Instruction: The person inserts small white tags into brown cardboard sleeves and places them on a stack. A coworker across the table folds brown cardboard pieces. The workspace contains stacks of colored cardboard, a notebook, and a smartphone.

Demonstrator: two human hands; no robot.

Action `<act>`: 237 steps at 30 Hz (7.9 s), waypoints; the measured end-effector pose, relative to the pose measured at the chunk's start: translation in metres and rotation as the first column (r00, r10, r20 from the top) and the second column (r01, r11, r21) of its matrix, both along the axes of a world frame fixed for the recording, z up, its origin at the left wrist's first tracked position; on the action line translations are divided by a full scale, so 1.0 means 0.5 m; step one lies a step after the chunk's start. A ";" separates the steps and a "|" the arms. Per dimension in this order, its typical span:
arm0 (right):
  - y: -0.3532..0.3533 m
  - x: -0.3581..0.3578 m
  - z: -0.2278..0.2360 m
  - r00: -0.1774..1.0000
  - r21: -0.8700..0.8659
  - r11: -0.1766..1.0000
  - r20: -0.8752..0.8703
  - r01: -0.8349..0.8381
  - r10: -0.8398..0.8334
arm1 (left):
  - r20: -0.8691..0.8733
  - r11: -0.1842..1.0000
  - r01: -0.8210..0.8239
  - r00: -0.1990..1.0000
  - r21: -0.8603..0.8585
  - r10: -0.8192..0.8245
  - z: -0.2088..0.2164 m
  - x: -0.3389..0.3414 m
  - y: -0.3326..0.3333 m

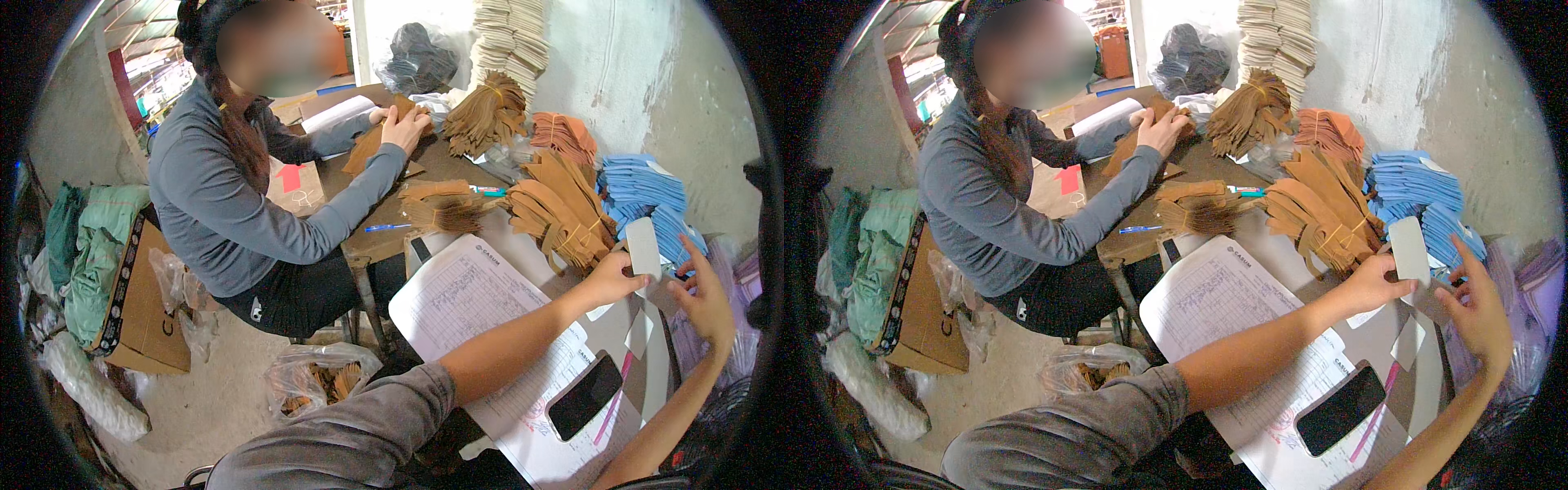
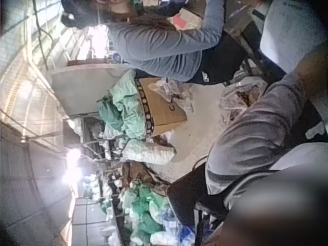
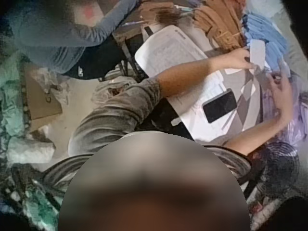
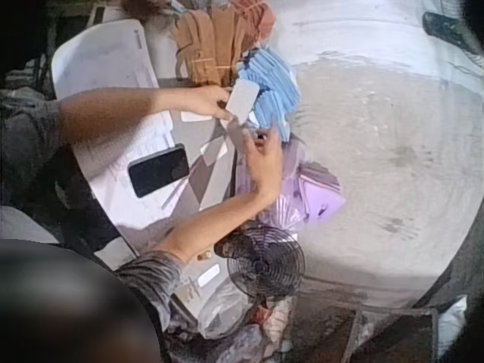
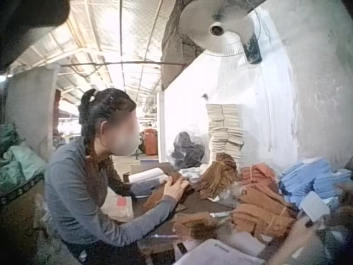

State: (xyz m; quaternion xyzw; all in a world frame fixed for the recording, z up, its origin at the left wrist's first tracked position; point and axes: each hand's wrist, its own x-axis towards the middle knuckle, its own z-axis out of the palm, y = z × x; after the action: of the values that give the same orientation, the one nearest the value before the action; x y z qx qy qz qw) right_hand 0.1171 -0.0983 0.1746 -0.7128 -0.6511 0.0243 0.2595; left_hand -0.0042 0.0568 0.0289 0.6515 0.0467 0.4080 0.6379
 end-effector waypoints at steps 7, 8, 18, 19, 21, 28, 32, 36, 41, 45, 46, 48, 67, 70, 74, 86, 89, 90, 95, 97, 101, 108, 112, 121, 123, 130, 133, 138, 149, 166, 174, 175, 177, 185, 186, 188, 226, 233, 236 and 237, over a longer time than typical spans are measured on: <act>0.035 0.008 -0.016 0.980 0.013 0.999 0.197 -0.045 0.042 | 0.097 0.991 0.002 0.995 -0.137 0.011 0.008 0.000 0.004; 0.039 0.007 -0.017 0.979 -0.001 0.998 0.194 -0.057 0.056 | 0.132 0.988 0.011 0.991 -0.156 0.010 0.009 0.000 0.004; 0.068 -0.010 -0.025 0.987 -0.077 0.996 0.147 -0.053 0.064 | 0.083 0.966 0.057 0.996 -0.251 -0.037 0.023 -0.016 0.004; 0.073 -0.012 -0.028 0.984 -0.070 0.996 0.166 -0.056 0.067 | 0.061 0.974 0.035 0.998 -0.224 -0.021 0.022 -0.017 0.007; 0.076 -0.016 -0.032 0.986 -0.044 0.996 0.148 -0.075 0.081 | 0.110 0.980 0.038 0.994 -0.198 -0.017 0.018 -0.010 0.006; 0.062 -0.022 -0.014 0.974 -0.077 0.996 0.217 -0.046 0.062 | 0.095 0.933 0.126 0.990 -0.338 -0.099 0.015 -0.012 0.010; 0.059 -0.027 -0.010 0.983 -0.038 0.997 0.168 -0.068 0.074 | 0.072 0.919 0.120 0.992 -0.375 -0.101 0.031 -0.025 0.006; 0.059 -0.014 -0.016 0.971 -0.021 0.998 0.232 -0.060 0.063 | 0.026 0.931 0.111 0.994 -0.347 -0.108 0.028 -0.026 0.008; 0.068 -0.003 -0.032 0.958 -0.005 0.996 0.271 -0.094 0.092 | 0.087 0.959 0.194 0.980 -0.207 -0.180 0.016 -0.022 0.013; 0.080 -0.007 -0.045 0.962 0.059 0.989 0.247 -0.133 0.114 | 0.185 0.956 0.192 0.971 -0.222 -0.152 0.018 -0.016 0.005; 0.080 -0.007 -0.048 0.962 0.048 0.997 0.268 -0.063 0.048 | 0.203 0.950 0.196 0.968 -0.245 -0.147 0.019 -0.013 0.003; 0.078 -0.006 -0.049 0.976 0.030 0.996 0.205 -0.078 0.071 | 0.212 0.942 0.182 0.969 -0.282 -0.124 0.019 -0.009 0.002; 0.095 0.049 -0.055 0.977 0.105 0.988 -0.166 -0.114 0.130 | 0.357 0.824 0.140 0.931 -0.550 0.080 0.026 -0.012 0.017; 0.104 0.050 -0.066 0.983 0.166 0.980 -0.133 -0.105 0.128 | 0.370 0.818 0.166 0.927 -0.551 0.061 0.022 -0.009 0.022; 0.108 0.042 -0.066 0.994 0.194 0.981 -0.100 -0.012 0.032 | 0.403 0.810 0.205 0.914 -0.549 0.041 0.017 -0.008 0.023; 0.104 -0.011 -0.052 0.989 0.194 0.978 0.141 -0.074 0.047 | 0.441 0.784 0.231 0.895 -0.576 0.060 0.022 -0.011 0.017; 0.102 -0.010 -0.049 0.992 0.181 0.982 0.121 -0.048 0.026 | 0.415 0.786 0.222 0.909 -0.577 0.048 0.023 -0.013 0.017; 0.099 -0.011 -0.048 0.995 0.173 0.984 0.100 -0.037 0.020 | 0.424 0.786 0.226 0.904 -0.575 0.050 0.024 -0.014 0.017; 0.090 -0.027 -0.044 0.990 0.224 0.971 0.130 -0.078 0.050 | 0.438 0.765 0.243 0.897 -0.596 0.057 0.028 -0.019 0.018; 0.092 -0.028 -0.040 0.984 0.227 0.969 0.168 -0.094 0.057 | 0.474 0.768 0.275 0.880 -0.578 0.042 0.030 -0.021 0.018; 0.090 -0.022 -0.038 0.986 0.187 0.980 0.161 -0.062 0.032 | 0.459 0.752 0.300 0.889 -0.587 0.004 0.030 -0.024 0.019; 0.094 -0.018 -0.039 0.973 0.188 0.975 0.219 -0.121 0.078 | 0.471 0.750 0.290 0.882 -0.594 0.032 0.034 -0.026 0.017; 0.096 -0.021 -0.042 0.925 0.240 0.943 0.353 -0.232 0.138 | 0.435 0.769 0.259 0.900 -0.584 0.028 0.034 -0.029 0.016; 0.130 -0.041 -0.064 0.981 0.321 0.926 0.065 -0.196 0.185 | 0.346 0.841 0.217 0.937 -0.496 -0.038 0.044 -0.042 0.003; 0.128 -0.044 -0.064 0.987 0.287 0.946 -0.003 -0.153 0.161 | 0.326 0.842 0.197 0.945 -0.503 -0.026 0.050 -0.045 0.003; 0.121 -0.032 -0.056 0.977 0.279 0.952 -0.136 -0.121 0.165 | 0.338 0.835 0.232 0.939 -0.499 -0.058 0.053 -0.047 0.007; 0.118 -0.024 -0.053 0.974 0.263 0.961 -0.180 -0.089 0.139 | 0.332 0.835 0.231 0.941 -0.499 -0.063 0.050 -0.046 0.009; 0.117 -0.021 -0.052 0.983 0.274 0.957 -0.127 -0.095 0.134 | 0.347 0.830 0.241 0.936 -0.503 -0.062 0.048 -0.046 0.011; 0.117 -0.036 -0.054 0.978 0.298 0.944 -0.102 -0.143 0.181 | 0.384 0.851 0.233 0.922 -0.470 -0.041 0.046 -0.043 0.011; 0.132 -0.039 -0.064 0.995 0.291 0.953 0.064 -0.085 0.070 | 0.249 0.885 0.162 0.967 -0.437 -0.054 0.021 -0.016 0.022; 0.141 -0.047 -0.074 0.984 0.293 0.942 0.115 -0.162 0.134 | 0.093 0.941 -0.011 0.995 -0.338 0.045 0.016 0.000 0.020; 0.141 -0.050 -0.074 0.987 0.288 0.947 0.111 -0.140 0.112 | 0.137 0.940 0.016 0.990 -0.340 0.033 0.015 0.002 0.020; 0.142 -0.054 -0.074 0.985 0.304 0.940 0.121 -0.155 0.123 | 0.136 0.927 0.018 0.990 -0.374 0.035 0.015 0.005 0.020; 0.139 -0.048 -0.072 0.980 0.273 0.943 0.104 -0.191 0.169 | 0.182 0.937 0.017 0.982 -0.349 0.050 0.015 0.008 0.018; 0.137 -0.044 -0.070 0.980 0.251 0.948 0.096 -0.194 0.175 | 0.127 0.938 -0.010 0.990 -0.347 0.058 0.016 0.009 0.016; 0.133 -0.036 -0.066 0.987 0.191 0.970 0.088 -0.151 0.137 | 0.157 0.947 0.003 0.986 -0.322 0.050 0.018 0.008 0.015; 0.113 0.006 -0.061 0.984 0.188 0.975 0.157 -0.118 0.089 | 0.085 0.993 -0.116 0.989 -0.027 0.118 0.022 -0.009 -0.008; 0.106 -0.011 -0.051 0.985 0.079 0.996 0.169 -0.049 0.035 | 0.080 0.980 -0.197 0.978 0.026 0.195 0.001 0.015 0.003; 0.101 -0.022 -0.052 0.982 0.074 0.993 0.176 -0.087 0.073 | 0.117 0.946 -0.282 0.957 0.162 0.265 -0.009 0.017 0.000; 0.100 -0.023 -0.053 0.980 0.098 0.985 0.159 -0.140 0.124 | 0.166 0.906 -0.345 0.936 0.244 0.312 -0.010 0.015 -0.002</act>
State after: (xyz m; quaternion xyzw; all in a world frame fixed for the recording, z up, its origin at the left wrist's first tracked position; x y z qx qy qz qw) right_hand 0.1055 -0.0483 0.1482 -0.6526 -0.7153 -0.0483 0.2451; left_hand 0.0035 0.0556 0.0238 0.6883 0.0607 0.5515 0.4673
